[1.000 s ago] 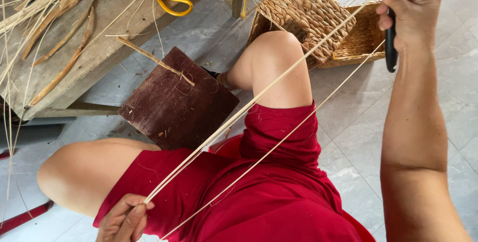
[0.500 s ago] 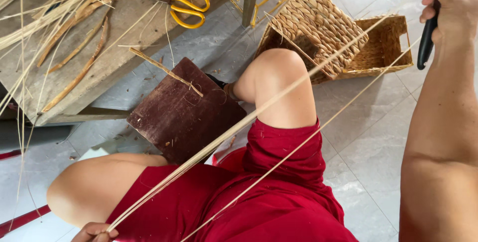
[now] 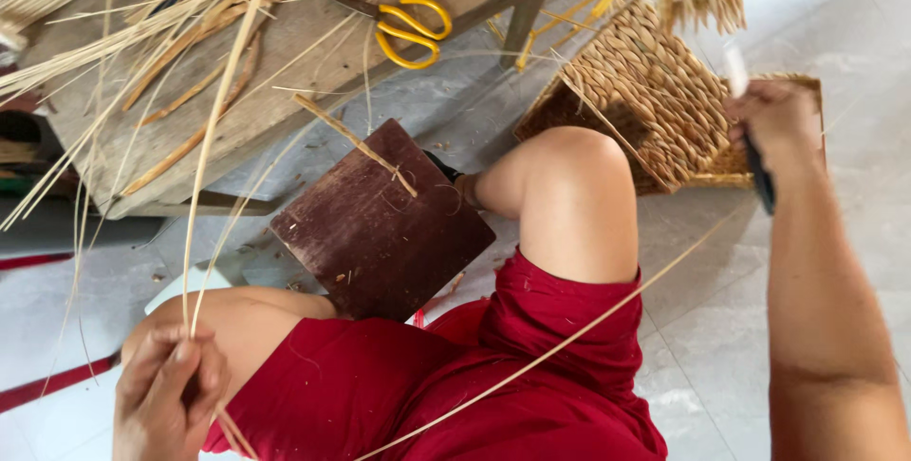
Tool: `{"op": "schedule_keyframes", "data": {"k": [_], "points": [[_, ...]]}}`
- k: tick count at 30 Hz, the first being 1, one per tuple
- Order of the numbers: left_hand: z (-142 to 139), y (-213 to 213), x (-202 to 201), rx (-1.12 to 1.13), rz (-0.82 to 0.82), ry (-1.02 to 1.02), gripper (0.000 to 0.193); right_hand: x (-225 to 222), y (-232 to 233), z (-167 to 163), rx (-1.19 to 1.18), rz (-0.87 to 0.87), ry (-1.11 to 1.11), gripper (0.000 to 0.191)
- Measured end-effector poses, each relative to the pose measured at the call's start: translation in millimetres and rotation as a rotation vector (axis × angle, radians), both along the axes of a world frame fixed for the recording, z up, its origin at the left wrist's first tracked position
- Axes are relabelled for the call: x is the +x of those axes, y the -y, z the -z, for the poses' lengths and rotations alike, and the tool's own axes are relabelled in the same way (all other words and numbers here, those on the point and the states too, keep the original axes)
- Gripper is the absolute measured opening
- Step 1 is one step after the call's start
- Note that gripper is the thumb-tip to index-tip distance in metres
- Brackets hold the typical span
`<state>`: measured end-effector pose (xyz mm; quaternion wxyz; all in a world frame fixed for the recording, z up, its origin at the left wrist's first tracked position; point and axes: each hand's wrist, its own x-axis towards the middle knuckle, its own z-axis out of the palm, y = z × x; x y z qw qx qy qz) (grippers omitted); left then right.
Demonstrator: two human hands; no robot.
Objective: The person sits on the floor and works thin bamboo strips: they peel and shave the strips with a knife, pull off thin splints by hand, and cut pieces to length with scissors, setting finished strips aside.
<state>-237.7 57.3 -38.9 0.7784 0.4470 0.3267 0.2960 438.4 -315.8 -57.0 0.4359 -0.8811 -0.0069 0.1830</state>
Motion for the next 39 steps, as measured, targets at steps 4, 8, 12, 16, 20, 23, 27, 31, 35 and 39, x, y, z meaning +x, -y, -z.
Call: {"op": "schedule_keyframes", "data": {"k": [4, 8, 12, 16, 20, 23, 27, 31, 35, 39], "points": [[-36, 2, 67, 0.060, -0.032, -0.028, 0.012, -34, -41, 32, -0.473, -0.415, 0.641, 0.029], [-41, -6, 104, -0.008, -0.111, -0.043, 0.013, -47, -55, 55, -0.500, -0.387, 0.610, 0.038], [-30, -6, 125, -0.026, -0.101, -0.011, 0.013, -38, -58, 48, -0.601, -0.428, 0.551, 0.042], [-26, -8, 131, -0.006, -0.116, -0.022, 0.014, -43, -69, 2, -0.546, -0.475, 0.588, 0.031], [-26, -8, 136, -0.025, -0.105, 0.043, 0.010, -96, -119, -54, 0.181, -0.573, 0.430, 0.025], [-23, -5, 145, -0.062, -0.065, 0.065, 0.007, -162, -175, -82, 0.205, -0.818, 0.291, 0.024], [-19, 0, 152, -0.051, -0.036, 0.029, 0.008, -237, -262, -92, 0.378, -1.210, -0.050, 0.041], [-18, 2, 154, -0.055, -0.025, 0.028, 0.009, -280, -326, -78, 0.562, -1.089, -0.576, 0.041], [-21, 2, 150, -0.080, -0.073, 0.017, 0.012, -283, -357, -67, 0.711, -1.028, -0.587, 0.034], [-22, -2, 146, -0.064, -0.169, -0.075, 0.010, -263, -377, -66, 0.573, -1.157, -0.260, 0.024]]}}
